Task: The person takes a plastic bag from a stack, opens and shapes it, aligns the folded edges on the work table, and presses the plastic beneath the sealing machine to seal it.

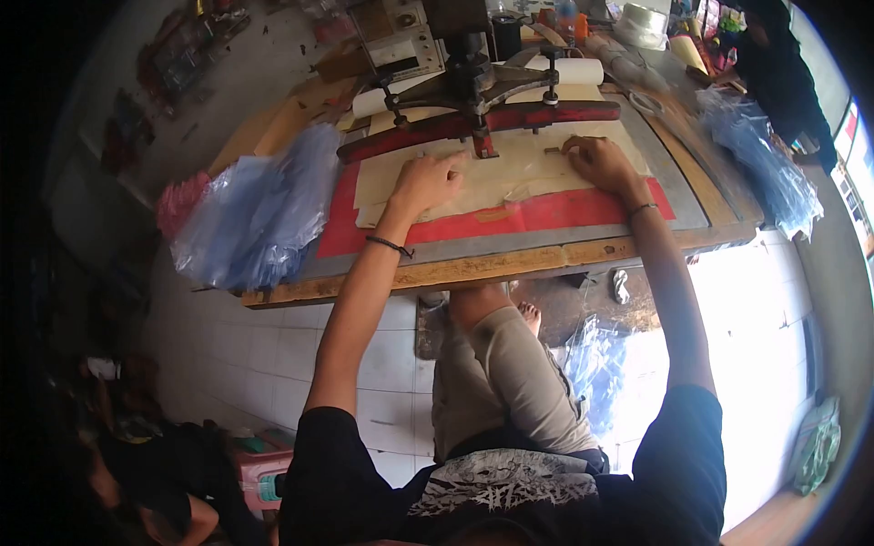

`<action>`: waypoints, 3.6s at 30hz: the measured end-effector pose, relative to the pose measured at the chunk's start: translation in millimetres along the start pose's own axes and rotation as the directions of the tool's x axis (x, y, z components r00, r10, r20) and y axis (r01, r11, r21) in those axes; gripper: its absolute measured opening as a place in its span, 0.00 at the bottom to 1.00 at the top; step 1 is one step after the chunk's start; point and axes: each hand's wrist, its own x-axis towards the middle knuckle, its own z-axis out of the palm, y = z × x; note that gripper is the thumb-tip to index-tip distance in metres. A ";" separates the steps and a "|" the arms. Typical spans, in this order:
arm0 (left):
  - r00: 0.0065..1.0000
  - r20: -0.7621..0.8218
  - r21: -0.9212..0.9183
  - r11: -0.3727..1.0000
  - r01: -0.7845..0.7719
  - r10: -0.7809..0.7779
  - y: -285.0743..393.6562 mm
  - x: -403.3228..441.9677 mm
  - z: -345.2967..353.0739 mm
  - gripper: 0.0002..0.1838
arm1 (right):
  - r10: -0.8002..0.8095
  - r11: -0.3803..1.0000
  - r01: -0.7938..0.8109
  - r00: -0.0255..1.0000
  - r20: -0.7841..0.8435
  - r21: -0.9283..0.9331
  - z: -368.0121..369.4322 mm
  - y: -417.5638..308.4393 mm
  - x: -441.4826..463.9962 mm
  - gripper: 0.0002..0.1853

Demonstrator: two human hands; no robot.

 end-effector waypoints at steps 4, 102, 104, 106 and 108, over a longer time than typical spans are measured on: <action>1.000 0.022 -0.085 0.996 0.002 -0.001 -1.5 5.2 0.8 0.26 | -0.042 0.999 0.042 0.999 -0.029 0.007 0.7 0.7 -0.7 0.12; 1.000 -0.016 -0.016 1.000 -0.024 0.024 36.3 -21.2 -15.9 0.08 | -0.303 0.949 0.310 0.947 0.105 -0.062 10.0 -38.0 -3.7 0.13; 0.999 -0.023 -0.030 0.999 -0.029 0.028 34.9 -20.7 -13.8 0.08 | -0.299 0.950 0.307 0.948 0.106 -0.061 12.4 -35.9 -3.0 0.13; 0.999 -0.027 -0.033 0.999 -0.032 0.031 34.5 -20.4 -13.9 0.08 | -0.300 0.950 0.306 0.949 0.101 -0.058 13.3 -35.3 -2.7 0.13; 0.999 -0.026 -0.027 0.999 -0.031 0.030 35.8 -21.0 -15.4 0.08 | -0.304 0.949 0.310 0.948 0.092 -0.052 13.4 -35.1 -3.4 0.13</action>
